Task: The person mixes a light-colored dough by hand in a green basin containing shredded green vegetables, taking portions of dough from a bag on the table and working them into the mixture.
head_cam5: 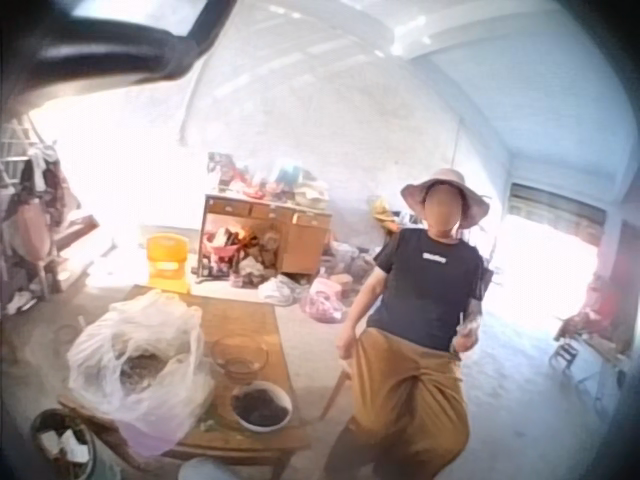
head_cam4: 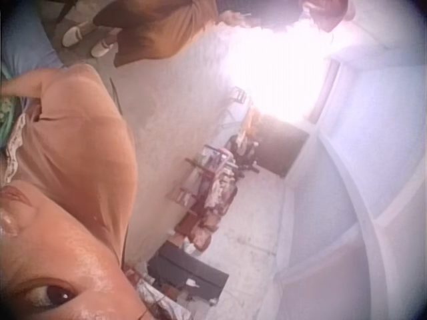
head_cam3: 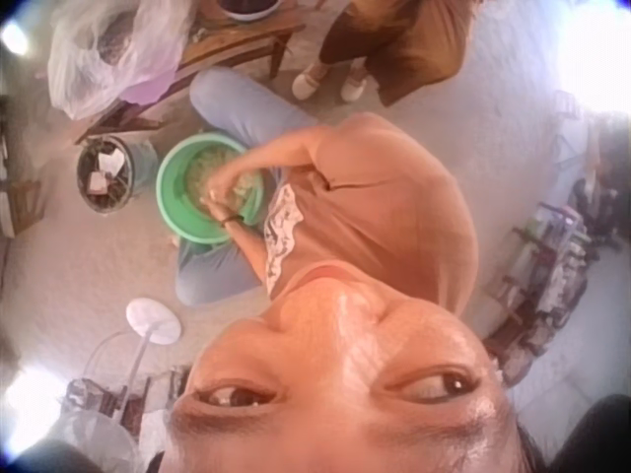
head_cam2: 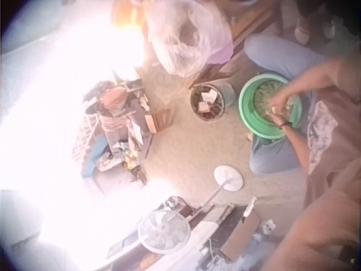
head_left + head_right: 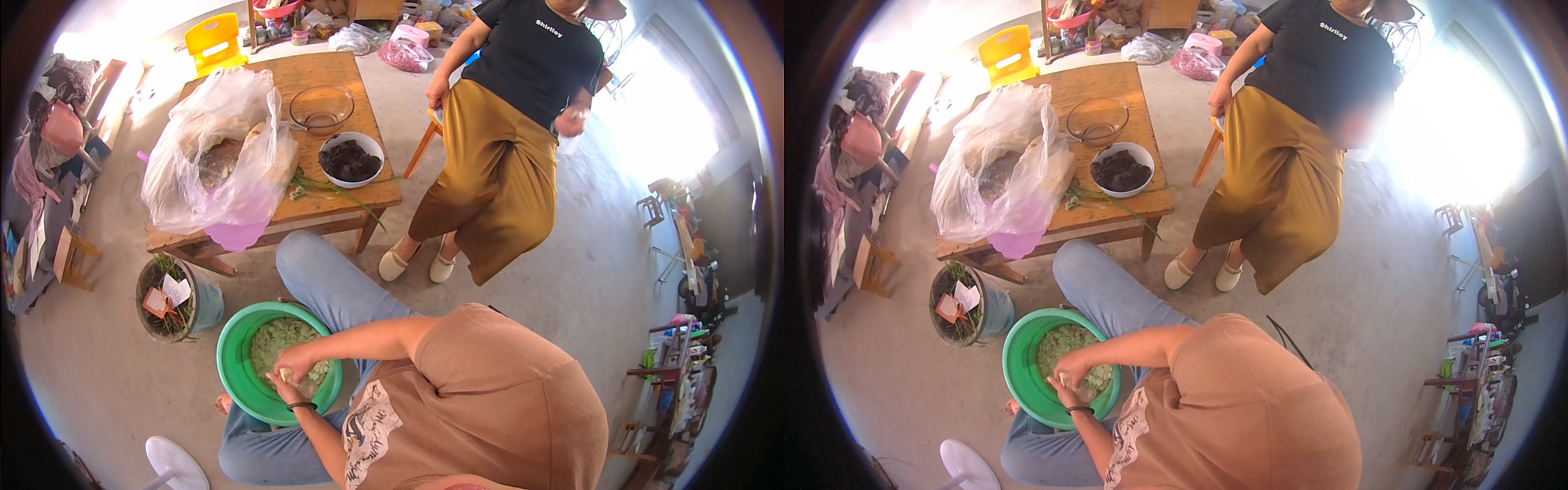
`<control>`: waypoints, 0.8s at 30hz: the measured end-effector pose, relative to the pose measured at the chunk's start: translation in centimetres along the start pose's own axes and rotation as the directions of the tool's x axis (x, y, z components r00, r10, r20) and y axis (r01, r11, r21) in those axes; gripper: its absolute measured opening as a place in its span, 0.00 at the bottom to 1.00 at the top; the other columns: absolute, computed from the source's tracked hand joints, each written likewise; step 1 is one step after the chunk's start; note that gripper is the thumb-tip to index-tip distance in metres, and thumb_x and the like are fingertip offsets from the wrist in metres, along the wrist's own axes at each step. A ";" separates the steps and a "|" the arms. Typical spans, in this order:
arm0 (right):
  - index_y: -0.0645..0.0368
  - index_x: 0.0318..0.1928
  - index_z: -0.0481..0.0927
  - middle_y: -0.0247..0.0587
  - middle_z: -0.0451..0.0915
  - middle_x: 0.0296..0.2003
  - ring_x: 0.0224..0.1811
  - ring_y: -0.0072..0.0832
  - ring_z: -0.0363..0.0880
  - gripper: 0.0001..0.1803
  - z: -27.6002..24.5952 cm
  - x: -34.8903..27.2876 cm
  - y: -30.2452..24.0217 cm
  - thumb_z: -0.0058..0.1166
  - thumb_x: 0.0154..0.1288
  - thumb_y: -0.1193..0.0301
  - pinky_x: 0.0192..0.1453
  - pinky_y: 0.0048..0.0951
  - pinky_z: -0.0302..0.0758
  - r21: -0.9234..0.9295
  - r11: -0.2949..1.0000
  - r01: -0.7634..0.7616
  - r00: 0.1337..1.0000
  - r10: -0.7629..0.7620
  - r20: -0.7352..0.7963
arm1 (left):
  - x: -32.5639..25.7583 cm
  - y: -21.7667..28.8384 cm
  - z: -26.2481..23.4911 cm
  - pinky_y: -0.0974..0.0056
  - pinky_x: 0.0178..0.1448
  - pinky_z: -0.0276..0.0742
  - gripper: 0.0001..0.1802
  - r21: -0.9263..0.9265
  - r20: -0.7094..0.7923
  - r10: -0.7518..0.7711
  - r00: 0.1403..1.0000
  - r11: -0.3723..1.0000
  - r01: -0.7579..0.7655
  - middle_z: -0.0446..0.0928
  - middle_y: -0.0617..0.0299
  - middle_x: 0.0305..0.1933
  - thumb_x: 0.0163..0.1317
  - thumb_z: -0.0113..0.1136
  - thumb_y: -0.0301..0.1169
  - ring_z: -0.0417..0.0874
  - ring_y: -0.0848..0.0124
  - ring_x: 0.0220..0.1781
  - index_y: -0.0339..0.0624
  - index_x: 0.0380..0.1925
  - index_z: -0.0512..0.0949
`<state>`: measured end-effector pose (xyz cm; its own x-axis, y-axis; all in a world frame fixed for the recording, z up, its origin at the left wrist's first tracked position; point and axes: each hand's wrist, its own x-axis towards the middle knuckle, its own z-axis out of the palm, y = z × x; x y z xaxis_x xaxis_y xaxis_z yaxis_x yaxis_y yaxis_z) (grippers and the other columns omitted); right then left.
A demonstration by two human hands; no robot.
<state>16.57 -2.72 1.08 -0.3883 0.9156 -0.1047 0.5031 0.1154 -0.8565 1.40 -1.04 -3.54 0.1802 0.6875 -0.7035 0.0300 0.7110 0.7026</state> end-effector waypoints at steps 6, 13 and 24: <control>0.52 0.43 0.72 0.51 0.73 0.36 0.37 0.48 0.75 0.27 -1.3 -0.5 -3.4 0.62 0.38 0.61 0.39 0.44 0.71 -0.177 0.983 -0.050 0.999 0.048 -0.015 | 0.2 0.2 0.5 0.61 0.47 0.73 0.45 -0.054 -0.073 0.090 0.993 0.994 -0.094 0.74 0.53 0.46 0.58 0.34 0.66 0.76 0.62 0.44 0.29 0.47 0.70; 0.51 0.37 0.74 0.48 0.76 0.33 0.32 0.47 0.76 0.21 -1.1 -1.1 -4.6 0.62 0.38 0.62 0.34 0.43 0.71 -0.145 0.989 -0.023 0.988 0.000 -0.157 | 0.1 0.7 -0.3 0.61 0.45 0.73 0.47 0.054 -0.182 0.056 0.982 0.997 -0.047 0.75 0.52 0.42 0.58 0.32 0.66 0.77 0.61 0.42 0.24 0.42 0.72; 0.56 0.49 0.71 0.44 0.76 0.43 0.48 0.32 0.74 0.25 6.9 2.4 -4.9 0.60 0.49 0.66 0.53 0.30 0.68 0.640 0.757 -0.130 0.737 0.506 -0.448 | -1.2 -0.4 -2.9 0.54 0.58 0.68 0.37 -0.811 0.062 -0.048 0.997 0.580 0.078 0.62 0.51 0.60 0.61 0.35 0.58 0.68 0.58 0.58 0.35 0.56 0.62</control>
<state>7.80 -3.73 1.57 0.3147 0.9057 -0.2840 -0.0631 -0.2786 -0.9583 -1.69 -1.76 -3.30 0.2389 0.6425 -0.7281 -0.7658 0.5857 0.2655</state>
